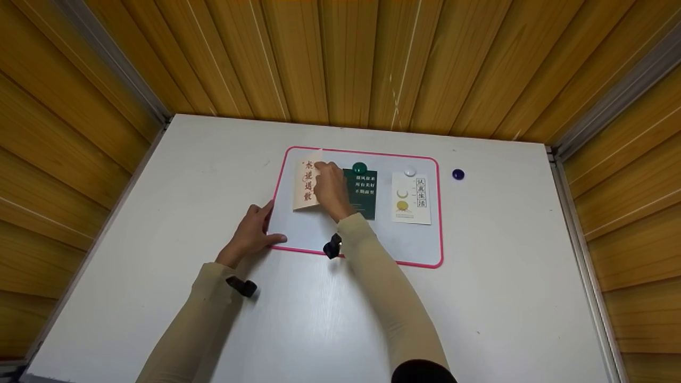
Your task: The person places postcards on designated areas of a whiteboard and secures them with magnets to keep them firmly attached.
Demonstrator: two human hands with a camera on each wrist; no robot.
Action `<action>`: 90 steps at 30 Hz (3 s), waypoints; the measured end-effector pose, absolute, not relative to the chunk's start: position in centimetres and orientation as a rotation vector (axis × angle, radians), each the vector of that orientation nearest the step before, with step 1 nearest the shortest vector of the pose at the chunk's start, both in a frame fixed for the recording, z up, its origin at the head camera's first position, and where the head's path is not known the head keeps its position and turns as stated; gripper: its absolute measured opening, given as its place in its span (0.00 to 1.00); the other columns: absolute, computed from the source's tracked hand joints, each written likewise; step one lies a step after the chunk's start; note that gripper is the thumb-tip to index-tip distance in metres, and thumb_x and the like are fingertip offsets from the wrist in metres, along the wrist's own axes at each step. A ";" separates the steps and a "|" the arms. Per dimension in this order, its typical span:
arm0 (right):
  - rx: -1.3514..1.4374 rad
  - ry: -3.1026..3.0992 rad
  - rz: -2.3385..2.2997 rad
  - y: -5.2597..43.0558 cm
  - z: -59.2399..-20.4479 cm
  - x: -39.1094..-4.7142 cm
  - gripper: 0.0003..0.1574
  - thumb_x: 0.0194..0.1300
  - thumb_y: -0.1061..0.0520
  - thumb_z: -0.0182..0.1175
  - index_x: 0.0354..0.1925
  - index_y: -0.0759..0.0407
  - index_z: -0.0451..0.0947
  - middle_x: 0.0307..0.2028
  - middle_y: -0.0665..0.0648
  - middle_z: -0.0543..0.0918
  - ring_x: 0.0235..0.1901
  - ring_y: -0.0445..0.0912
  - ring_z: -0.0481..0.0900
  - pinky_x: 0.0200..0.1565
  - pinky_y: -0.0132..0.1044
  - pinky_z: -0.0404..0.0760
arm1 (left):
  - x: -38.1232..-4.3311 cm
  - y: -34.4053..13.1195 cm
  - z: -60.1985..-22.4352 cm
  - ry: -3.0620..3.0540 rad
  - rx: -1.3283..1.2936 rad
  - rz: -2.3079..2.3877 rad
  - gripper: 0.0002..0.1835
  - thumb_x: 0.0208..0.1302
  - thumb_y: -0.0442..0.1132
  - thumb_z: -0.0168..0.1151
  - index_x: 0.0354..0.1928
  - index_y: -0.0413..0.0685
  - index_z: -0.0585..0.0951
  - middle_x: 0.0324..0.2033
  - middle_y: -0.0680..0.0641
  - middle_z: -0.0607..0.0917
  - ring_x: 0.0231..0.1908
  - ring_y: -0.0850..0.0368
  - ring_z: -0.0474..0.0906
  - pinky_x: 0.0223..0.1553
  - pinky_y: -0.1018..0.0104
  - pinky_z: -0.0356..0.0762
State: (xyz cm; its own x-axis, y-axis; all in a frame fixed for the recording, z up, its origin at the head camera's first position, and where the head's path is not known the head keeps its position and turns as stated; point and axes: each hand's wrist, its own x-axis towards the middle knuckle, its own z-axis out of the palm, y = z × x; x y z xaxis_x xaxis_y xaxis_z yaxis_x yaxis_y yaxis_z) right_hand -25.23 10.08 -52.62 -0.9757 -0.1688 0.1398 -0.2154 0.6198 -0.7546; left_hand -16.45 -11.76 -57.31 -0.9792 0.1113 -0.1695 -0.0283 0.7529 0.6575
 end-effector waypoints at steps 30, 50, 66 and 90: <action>0.260 -2.937 1.244 8.7 -54.0 -25.5 0.21 0.72 0.68 0.55 0.61 0.72 0.78 0.59 0.69 0.81 0.61 0.58 0.78 0.64 0.51 0.73 | -16.4 -11.8 -57.6 2.762 0.077 1.049 0.59 0.52 0.48 0.83 0.80 0.43 0.56 0.50 0.40 0.69 0.45 0.49 0.66 0.52 0.56 0.70; 0.201 -3.106 1.058 7.4 -54.2 -24.1 0.34 0.65 0.50 0.72 0.60 0.68 0.74 0.47 0.65 0.74 0.40 0.55 0.76 0.44 0.49 0.80 | -16.4 -11.7 -57.3 2.780 0.106 1.055 0.59 0.51 0.47 0.83 0.80 0.43 0.57 0.49 0.40 0.70 0.43 0.49 0.65 0.50 0.55 0.69; 0.150 -3.221 1.029 6.3 -54.0 -23.8 0.30 0.69 0.49 0.68 0.59 0.68 0.74 0.48 0.66 0.70 0.39 0.55 0.79 0.41 0.47 0.82 | -16.3 -11.7 -57.4 2.800 0.122 1.069 0.59 0.50 0.48 0.83 0.80 0.46 0.58 0.49 0.40 0.71 0.44 0.48 0.68 0.50 0.54 0.71; 0.199 -3.234 0.847 6.3 -53.8 -23.8 0.33 0.70 0.50 0.66 0.62 0.71 0.72 0.50 0.71 0.70 0.39 0.57 0.79 0.43 0.52 0.82 | -16.3 -11.4 -57.3 2.782 0.064 1.072 0.59 0.50 0.47 0.84 0.81 0.46 0.58 0.49 0.41 0.71 0.45 0.49 0.67 0.51 0.55 0.71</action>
